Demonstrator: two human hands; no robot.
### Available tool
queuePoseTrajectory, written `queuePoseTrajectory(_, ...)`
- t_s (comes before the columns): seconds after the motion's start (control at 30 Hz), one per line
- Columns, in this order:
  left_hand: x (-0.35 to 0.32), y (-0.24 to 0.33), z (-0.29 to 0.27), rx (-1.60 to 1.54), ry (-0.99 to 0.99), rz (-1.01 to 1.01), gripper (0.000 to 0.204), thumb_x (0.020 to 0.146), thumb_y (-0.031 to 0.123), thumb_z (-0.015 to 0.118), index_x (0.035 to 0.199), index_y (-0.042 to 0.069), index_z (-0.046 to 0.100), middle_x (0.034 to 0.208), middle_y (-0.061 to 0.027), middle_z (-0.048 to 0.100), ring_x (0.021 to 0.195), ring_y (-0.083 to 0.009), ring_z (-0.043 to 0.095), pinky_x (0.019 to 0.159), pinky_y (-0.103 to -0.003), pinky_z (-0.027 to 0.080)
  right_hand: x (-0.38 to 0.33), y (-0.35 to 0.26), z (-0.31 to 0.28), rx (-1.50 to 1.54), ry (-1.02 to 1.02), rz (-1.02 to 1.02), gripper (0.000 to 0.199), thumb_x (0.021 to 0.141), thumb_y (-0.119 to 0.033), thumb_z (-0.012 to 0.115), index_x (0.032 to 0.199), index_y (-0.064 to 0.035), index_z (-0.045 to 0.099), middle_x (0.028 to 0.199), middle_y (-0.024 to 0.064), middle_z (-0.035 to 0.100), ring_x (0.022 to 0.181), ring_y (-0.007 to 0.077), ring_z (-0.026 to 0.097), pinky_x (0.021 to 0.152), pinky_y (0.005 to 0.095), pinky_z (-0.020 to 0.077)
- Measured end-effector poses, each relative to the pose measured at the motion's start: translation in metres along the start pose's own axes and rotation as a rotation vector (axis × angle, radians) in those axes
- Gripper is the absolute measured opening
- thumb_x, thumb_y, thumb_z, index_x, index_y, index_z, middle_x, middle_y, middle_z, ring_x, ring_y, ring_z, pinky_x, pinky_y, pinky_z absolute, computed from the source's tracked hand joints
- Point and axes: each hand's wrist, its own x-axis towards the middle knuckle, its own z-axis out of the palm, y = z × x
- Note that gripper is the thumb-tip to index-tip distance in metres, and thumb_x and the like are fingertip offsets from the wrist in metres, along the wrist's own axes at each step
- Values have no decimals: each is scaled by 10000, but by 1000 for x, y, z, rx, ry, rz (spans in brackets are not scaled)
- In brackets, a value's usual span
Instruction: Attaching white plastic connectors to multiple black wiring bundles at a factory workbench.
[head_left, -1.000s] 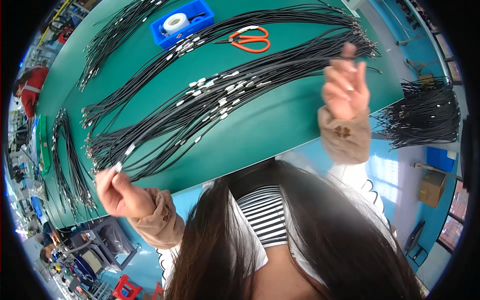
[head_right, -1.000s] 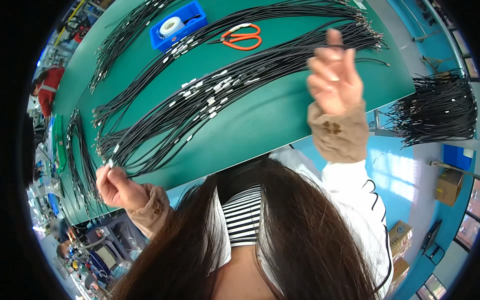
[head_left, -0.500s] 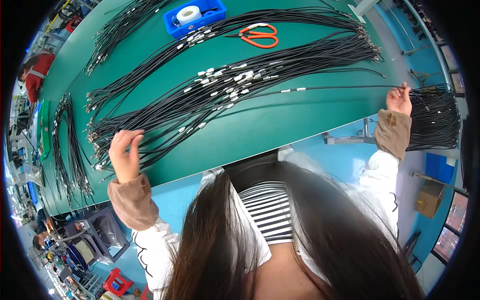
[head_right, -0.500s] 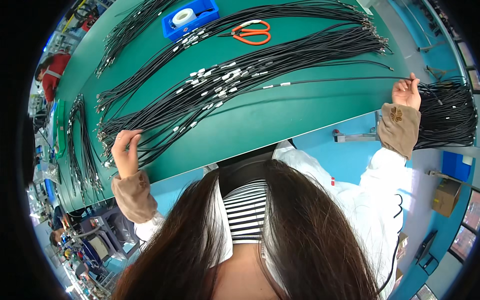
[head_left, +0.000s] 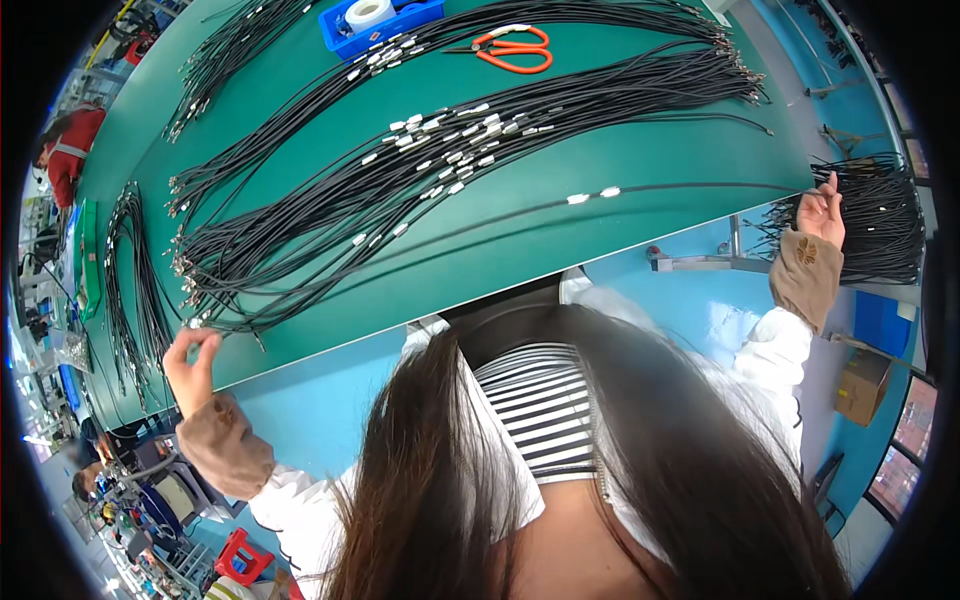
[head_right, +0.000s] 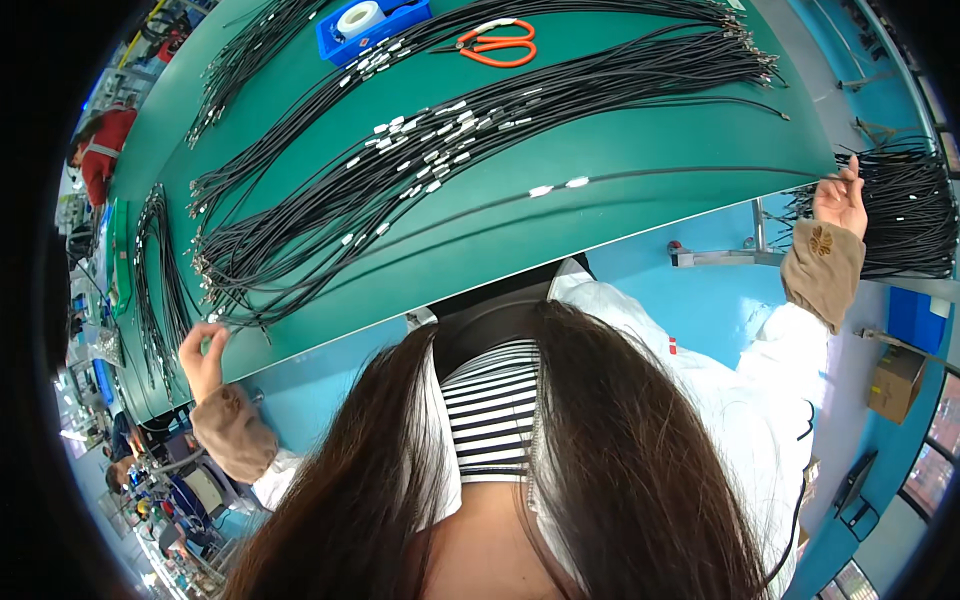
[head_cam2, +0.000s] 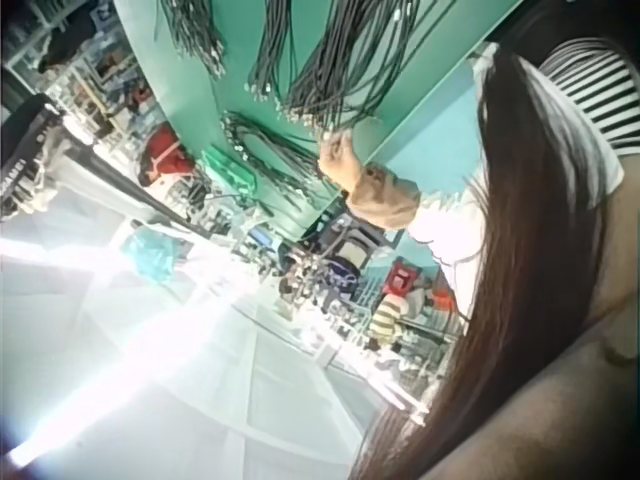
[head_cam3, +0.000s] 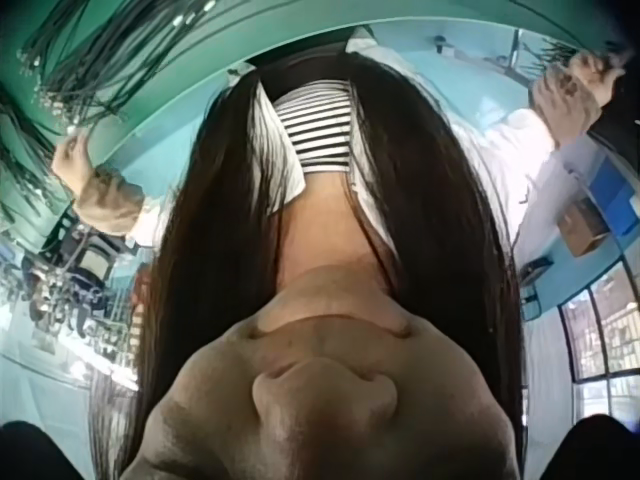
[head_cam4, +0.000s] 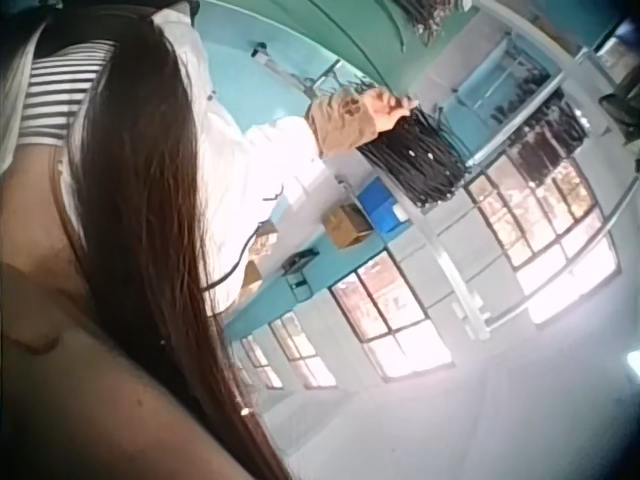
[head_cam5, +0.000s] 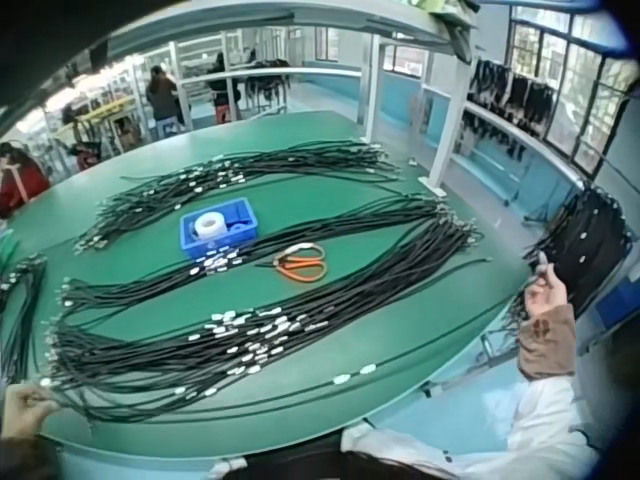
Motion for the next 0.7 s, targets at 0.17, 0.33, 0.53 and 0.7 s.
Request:
queuePoseTrajectory(0.17,-34,-54,-22,20,-272,-437,83,678,-2,706,675,-12,624,636,-10,613,603,-59,507,580,-210,400,-13,-12,9,-211,8,73,369,955,-219,427,1282,-48,436,876,26,538,664,93,403,531,196,345)
queuePoseTrajectory(0.33,-34,-5,-35,-112,-200,-414,122,666,-23,729,673,-1,609,631,6,593,567,-40,490,532,-187,384,2,53,85,-415,-16,34,366,967,-228,413,1261,-10,436,855,23,525,665,60,414,509,170,346)
queuePoseTrajectory(0.53,14,89,58,-639,-25,-134,61,869,69,543,893,32,584,889,-58,593,750,-96,546,586,-187,387,-42,180,224,-925,-312,118,243,915,-186,522,1047,8,583,877,54,573,533,35,390,480,173,344)
queuePoseTrajectory(0.7,30,174,158,-1038,-254,-170,153,869,115,580,986,19,602,713,-13,586,574,-48,513,491,-157,363,-81,292,269,-922,-606,336,128,853,-117,606,894,3,618,670,-4,570,534,33,477,464,188,386)
